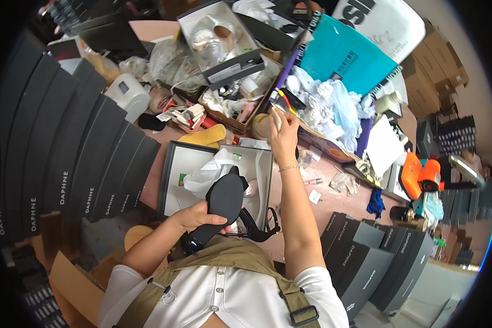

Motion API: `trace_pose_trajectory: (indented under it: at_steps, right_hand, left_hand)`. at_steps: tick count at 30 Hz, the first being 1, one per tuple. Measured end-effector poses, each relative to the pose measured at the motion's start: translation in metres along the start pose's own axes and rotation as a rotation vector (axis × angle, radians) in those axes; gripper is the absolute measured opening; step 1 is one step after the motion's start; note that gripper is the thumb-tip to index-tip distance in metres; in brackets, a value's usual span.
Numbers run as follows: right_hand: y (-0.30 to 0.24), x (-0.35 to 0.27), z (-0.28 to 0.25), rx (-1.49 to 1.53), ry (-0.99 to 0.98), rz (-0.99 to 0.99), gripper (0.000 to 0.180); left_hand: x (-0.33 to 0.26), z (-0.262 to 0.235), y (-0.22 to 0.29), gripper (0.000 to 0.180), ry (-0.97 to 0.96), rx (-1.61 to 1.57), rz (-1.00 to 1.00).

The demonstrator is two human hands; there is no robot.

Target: Inspecting shoes, wiping them with a cloth, and packing them into boxes with tissue paper and inserts.

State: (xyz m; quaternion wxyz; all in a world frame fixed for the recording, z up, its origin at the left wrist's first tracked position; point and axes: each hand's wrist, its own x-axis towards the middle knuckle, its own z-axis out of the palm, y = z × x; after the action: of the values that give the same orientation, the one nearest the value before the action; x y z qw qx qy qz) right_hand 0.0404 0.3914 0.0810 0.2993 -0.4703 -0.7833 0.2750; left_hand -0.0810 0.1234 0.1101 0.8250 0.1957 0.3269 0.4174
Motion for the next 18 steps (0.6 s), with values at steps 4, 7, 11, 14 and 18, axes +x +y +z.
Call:
trace_pose_trajectory:
  at_steps: [4, 7, 11, 14, 18]
  right_hand:
    - [0.003, -0.072, -0.037, 0.236, -0.076, 0.102, 0.036]
    - [-0.047, -0.155, -0.070, 0.124, -0.357, -0.003, 0.043]
    - [-0.086, -0.202, -0.079, 0.049, -0.335, -0.135, 0.037]
    - [-0.079, -0.209, -0.089, 0.044, -0.214, -0.266, 0.028]
    - [-0.082, -0.216, -0.088, 0.069, -0.189, -0.395, 0.023]
  left_hand:
    - [-0.002, 0.006, -0.011, 0.051, 0.041, -0.007, -0.029]
    - [0.004, 0.008, -0.018, 0.043, 0.038, -0.021, -0.117]
    - [0.015, 0.021, -0.034, 0.040, -0.016, 0.021, -0.005]
    - [0.008, 0.027, -0.029, 0.041, -0.019, 0.138, -0.103]
    - [0.002, 0.034, -0.027, 0.044, 0.012, 0.218, -0.095]
